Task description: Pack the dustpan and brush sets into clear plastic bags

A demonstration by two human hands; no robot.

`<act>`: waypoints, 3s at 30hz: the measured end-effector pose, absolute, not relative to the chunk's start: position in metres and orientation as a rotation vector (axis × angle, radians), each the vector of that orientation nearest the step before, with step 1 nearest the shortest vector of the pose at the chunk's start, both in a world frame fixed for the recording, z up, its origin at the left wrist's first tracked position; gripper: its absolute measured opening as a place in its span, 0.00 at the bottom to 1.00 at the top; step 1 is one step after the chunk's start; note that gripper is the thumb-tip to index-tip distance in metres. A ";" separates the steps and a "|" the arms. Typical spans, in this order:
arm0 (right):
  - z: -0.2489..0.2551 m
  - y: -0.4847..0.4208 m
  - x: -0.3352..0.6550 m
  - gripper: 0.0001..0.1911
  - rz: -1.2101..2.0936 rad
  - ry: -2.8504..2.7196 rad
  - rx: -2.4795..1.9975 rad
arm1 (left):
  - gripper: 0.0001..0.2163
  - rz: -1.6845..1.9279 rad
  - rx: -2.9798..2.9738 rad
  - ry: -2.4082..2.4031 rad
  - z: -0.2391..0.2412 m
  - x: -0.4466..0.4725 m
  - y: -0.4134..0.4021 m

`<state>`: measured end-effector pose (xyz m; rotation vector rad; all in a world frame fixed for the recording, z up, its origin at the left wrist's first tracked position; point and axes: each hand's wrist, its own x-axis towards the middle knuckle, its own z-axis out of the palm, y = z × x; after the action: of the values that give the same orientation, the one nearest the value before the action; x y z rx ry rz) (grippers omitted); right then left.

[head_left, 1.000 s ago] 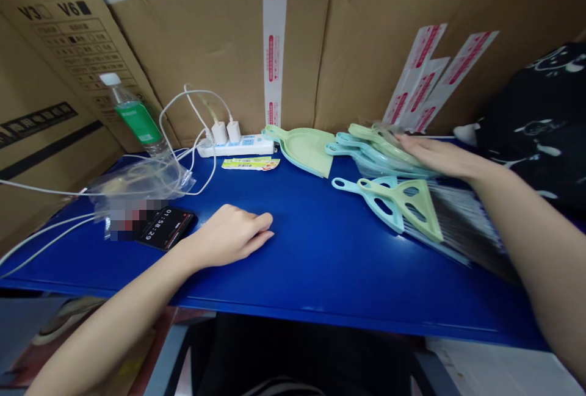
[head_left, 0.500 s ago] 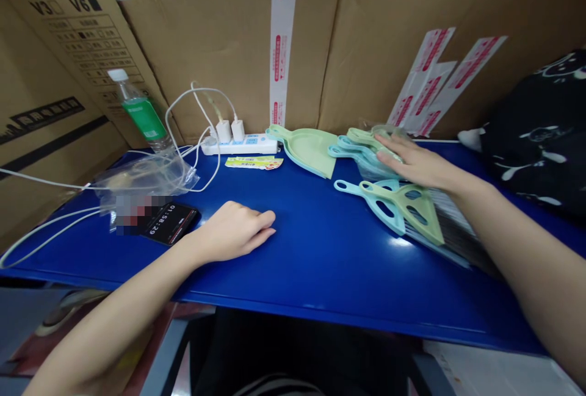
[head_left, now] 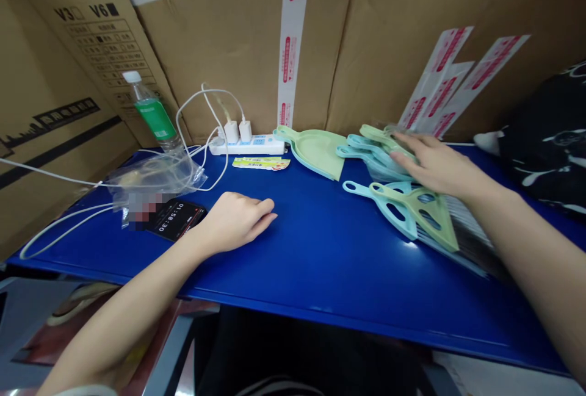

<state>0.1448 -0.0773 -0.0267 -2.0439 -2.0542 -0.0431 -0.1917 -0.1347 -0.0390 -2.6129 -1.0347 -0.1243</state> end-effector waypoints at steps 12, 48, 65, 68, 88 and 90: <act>-0.021 -0.082 0.143 0.36 -0.283 -2.243 -1.840 | 0.13 -0.060 -2.569 -1.096 -0.039 -0.192 -0.133; -0.018 -0.104 0.124 0.12 -0.218 -2.698 -2.023 | 0.13 0.200 -2.518 -0.896 -0.017 -0.070 -0.045; -0.019 -0.106 0.121 0.13 -0.312 -2.716 -1.808 | 0.10 -0.103 -2.408 -0.542 -0.016 -0.103 -0.061; -0.020 -0.106 0.119 0.12 -0.330 -2.714 -1.758 | 0.10 -0.156 -2.398 -0.483 -0.019 -0.125 -0.082; -0.034 -0.109 0.101 0.17 -0.531 -2.715 -1.204 | 0.13 -0.466 -2.798 -0.206 -0.053 -0.146 -0.173; -0.038 -0.110 0.096 0.17 -0.488 -2.708 -1.146 | 0.11 -0.515 -2.854 -0.190 -0.052 -0.148 -0.171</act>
<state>0.0961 -0.1098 -0.0377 -1.1461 -2.7084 -0.4883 -0.1478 -0.1712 -0.0522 -2.8537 -0.1904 -0.5146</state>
